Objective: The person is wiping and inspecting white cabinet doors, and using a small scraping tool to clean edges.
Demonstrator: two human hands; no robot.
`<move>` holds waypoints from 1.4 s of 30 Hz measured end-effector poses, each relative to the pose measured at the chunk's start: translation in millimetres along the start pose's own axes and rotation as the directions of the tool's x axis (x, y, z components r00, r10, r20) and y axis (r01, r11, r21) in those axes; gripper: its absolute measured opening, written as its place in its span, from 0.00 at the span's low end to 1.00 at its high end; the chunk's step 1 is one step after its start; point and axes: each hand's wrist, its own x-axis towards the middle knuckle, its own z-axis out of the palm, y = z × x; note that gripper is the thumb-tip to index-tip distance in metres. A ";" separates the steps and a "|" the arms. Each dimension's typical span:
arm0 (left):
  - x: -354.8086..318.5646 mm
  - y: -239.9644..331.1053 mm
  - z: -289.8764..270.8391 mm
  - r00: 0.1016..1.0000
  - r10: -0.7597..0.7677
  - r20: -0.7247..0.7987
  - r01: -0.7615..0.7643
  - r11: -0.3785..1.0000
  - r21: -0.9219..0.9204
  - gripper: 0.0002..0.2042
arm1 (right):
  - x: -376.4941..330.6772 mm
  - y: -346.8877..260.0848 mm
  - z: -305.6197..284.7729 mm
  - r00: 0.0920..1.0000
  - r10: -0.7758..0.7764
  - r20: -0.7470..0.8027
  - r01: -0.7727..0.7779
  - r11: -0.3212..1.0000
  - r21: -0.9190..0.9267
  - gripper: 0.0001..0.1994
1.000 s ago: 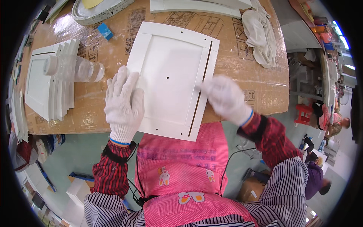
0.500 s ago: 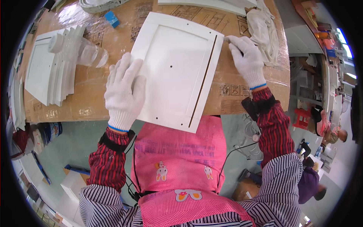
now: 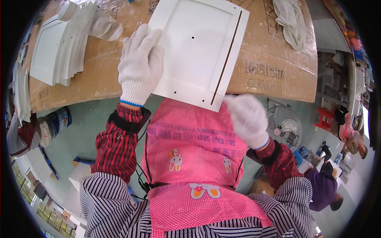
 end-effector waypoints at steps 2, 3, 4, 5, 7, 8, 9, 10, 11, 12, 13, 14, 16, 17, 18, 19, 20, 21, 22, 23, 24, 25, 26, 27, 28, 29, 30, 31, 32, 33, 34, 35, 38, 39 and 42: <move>-4.8 -3.9 2.3 1.000 -0.012 -0.020 0.012 1.000 0.008 0.18 | 25.2 7.6 -7.4 0.974 0.194 -0.118 -0.199 0.979 -0.037 0.19; -5.7 -5.1 4.1 0.999 -0.027 -0.038 0.027 1.000 0.007 0.17 | 31.5 15.2 -6.6 0.974 0.191 -0.121 -0.197 0.980 -0.041 0.19; -5.4 -3.4 4.9 0.999 -0.022 -0.039 0.022 1.000 0.003 0.17 | 34.1 23.5 -6.8 0.975 0.191 -0.111 -0.195 0.980 -0.031 0.19; -5.2 -2.3 4.9 0.999 -0.029 -0.040 0.030 0.999 0.014 0.17 | 35.6 29.9 -7.4 0.977 0.190 -0.101 -0.193 0.981 -0.020 0.19; -4.5 -1.4 4.1 0.998 -0.039 -0.040 0.040 0.999 0.024 0.17 | 41.0 32.3 -4.1 0.997 0.047 -0.057 -0.052 0.994 -0.098 0.20; -3.7 -1.0 4.3 0.998 -0.032 -0.047 0.033 0.999 0.026 0.17 | 41.9 30.3 -1.1 0.995 -0.096 -0.001 0.094 0.982 -0.164 0.20; -2.9 -1.4 6.0 0.998 -0.024 -0.053 0.025 0.999 0.024 0.17 | 33.3 28.0 7.1 0.980 -0.197 -0.040 0.184 0.960 -0.212 0.20; -2.6 -3.3 6.9 0.998 -0.025 -0.056 0.026 0.999 0.029 0.17 | 27.0 11.5 8.4 0.966 -0.254 -0.050 0.241 0.953 -0.185 0.19; -2.9 -5.1 8.4 0.998 -0.032 -0.046 0.034 0.999 0.023 0.17 | 9.1 7.6 14.3 0.967 -0.253 0.001 0.252 0.963 -0.094 0.18; -3.4 -6.1 8.0 0.999 -0.041 -0.036 0.042 0.999 0.021 0.17 | -2.3 -7.5 15.9 0.954 -0.276 0.115 0.287 0.954 -0.091 0.19; -3.2 -5.9 5.5 0.998 -0.040 -0.040 0.041 0.999 0.026 0.17 | -20.9 -16.0 15.2 0.908 -0.257 0.332 0.281 0.959 -0.026 0.19; -1.7 -4.6 5.0 0.997 -0.078 -0.017 0.078 0.997 -0.009 0.17 | -37.7 -23.4 17.3 0.905 -0.283 0.318 0.281 0.958 0.051 0.21; -2.3 2.2 2.0 0.994 -0.112 0.006 0.112 0.993 -0.029 0.17 | -45.7 -29.5 8.8 0.914 -0.202 0.352 0.183 0.979 0.087 0.19; -3.9 10.1 4.6 0.981 -0.188 0.042 0.190 0.981 -0.046 0.19 | -47.8 -23.6 6.8 0.974 -0.141 0.175 0.135 0.990 0.044 0.19; -3.6 21.6 9.3 0.964 -0.253 0.083 0.259 0.963 -0.071 0.20 | -48.8 -15.9 2.5 0.997 -0.071 -0.012 0.071 0.997 -0.002 0.19; -9.1 32.2 14.7 0.967 -0.241 0.080 0.247 0.966 -0.072 0.20 | -39.2 -8.1 -3.3 0.989 0.064 -0.131 -0.061 0.998 0.020 0.19; -20.1 44.1 22.6 0.960 -0.276 0.037 0.277 0.960 -0.027 0.24 | -28.5 -4.8 -5.1 0.933 0.195 -0.304 -0.187 0.981 0.053 0.17; -30.1 58.6 29.1 0.951 -0.309 -0.007 0.310 0.951 0.011 0.27 | -21.2 5.8 -11.9 0.895 0.237 -0.377 -0.279 0.958 -0.061 0.13; -39.6 76.1 31.1 0.955 -0.298 -0.006 0.298 0.955 0.001 0.27 | -20.4 16.0 -15.2 0.832 0.379 -0.405 -0.433 0.900 -0.048 0.12; -50.9 95.5 33.0 0.954 -0.298 0.032 0.299 0.950 -0.089 0.28 | -18.2 22.3 -19.3 0.792 0.434 -0.429 -0.488 0.873 -0.019 0.12; -59.6 109.1 29.2 0.952 -0.301 0.063 0.307 0.937 -0.164 0.29 | -13.1 26.4 -20.9 0.754 0.484 -0.444 -0.530 0.848 0.024 0.12; -64.9 122.5 26.2 0.955 -0.287 0.071 0.295 0.939 -0.179 0.29 | -14.1 31.4 -23.8 0.744 0.486 -0.458 -0.541 0.841 0.014 0.12; -67.9 134.4 21.6 0.962 -0.255 0.098 0.272 0.926 -0.262 0.30 | -16.1 36.4 -26.3 0.759 0.454 -0.466 -0.544 0.836 -0.071 0.12; -64.9 140.9 13.1 0.966 -0.231 0.112 0.255 0.908 -0.331 0.31 | -12.9 38.5 -27.2 0.781 0.417 -0.464 -0.532 0.834 -0.145 0.12; -54.9 133.5 13.6 0.968 -0.223 0.117 0.250 0.906 -0.341 0.31 | -13.2 43.1 -27.9 0.776 0.419 -0.471 -0.539 0.828 -0.152 0.12; -36.6 112.7 16.8 0.994 -0.096 0.046 0.105 0.955 -0.276 0.33 | -13.6 48.2 -28.0 0.782 0.397 -0.481 -0.539 0.818 -0.200 0.12; -18.7 91.8 18.6 0.999 0.030 -0.020 -0.033 0.981 -0.189 0.35 | -12.3 49.4 -26.2 0.792 0.374 -0.482 -0.530 0.813 -0.241 0.12; 0.0 77.7 24.0 1.000 0.019 -0.024 -0.021 0.994 -0.107 0.34 | -10.6 48.3 -24.8 0.793 0.374 -0.481 -0.530 0.813 -0.241 0.12; 16.9 65.7 31.8 1.000 0.008 -0.030 -0.009 1.000 -0.025 0.33 | -8.0 47.4 -23.1 0.800 0.376 -0.467 -0.532 0.804 -0.265 0.13; 27.7 52.3 39.1 0.999 0.007 -0.032 -0.007 1.000 -0.019 0.33 | -5.1 47.5 -21.1 0.808 0.377 -0.452 -0.531 0.799 -0.283 0.14; 35.4 42.0 46.2 0.998 0.054 0.012 -0.055 0.997 0.062 0.32 | -4.5 47.6 -20.3 0.809 0.377 -0.451 -0.530 0.800 -0.281 0.14; 36.5 33.7 52.2 0.993 0.097 0.060 -0.104 0.985 0.140 0.31 | -4.3 47.5 -19.4 0.836 0.330 -0.438 -0.496 0.796 -0.347 0.15; 34.9 40.9 57.2 0.993 0.111 0.046 -0.118 0.972 0.202 0.29 | -6.5 49.0 -21.6 0.876 0.287 -0.388 -0.456 0.757 -0.468 0.16; 35.2 40.9 56.4 0.992 0.111 0.052 -0.119 0.972 0.201 0.29 | -5.5 48.2 -23.3 0.892 0.278 -0.357 -0.437 0.731 -0.523 0.17; 34.9 40.6 55.1 0.993 0.109 0.049 -0.117 0.972 0.205 0.28 | -0.7 42.8 -25.0 0.912 0.308 -0.270 -0.409 0.694 -0.592 0.18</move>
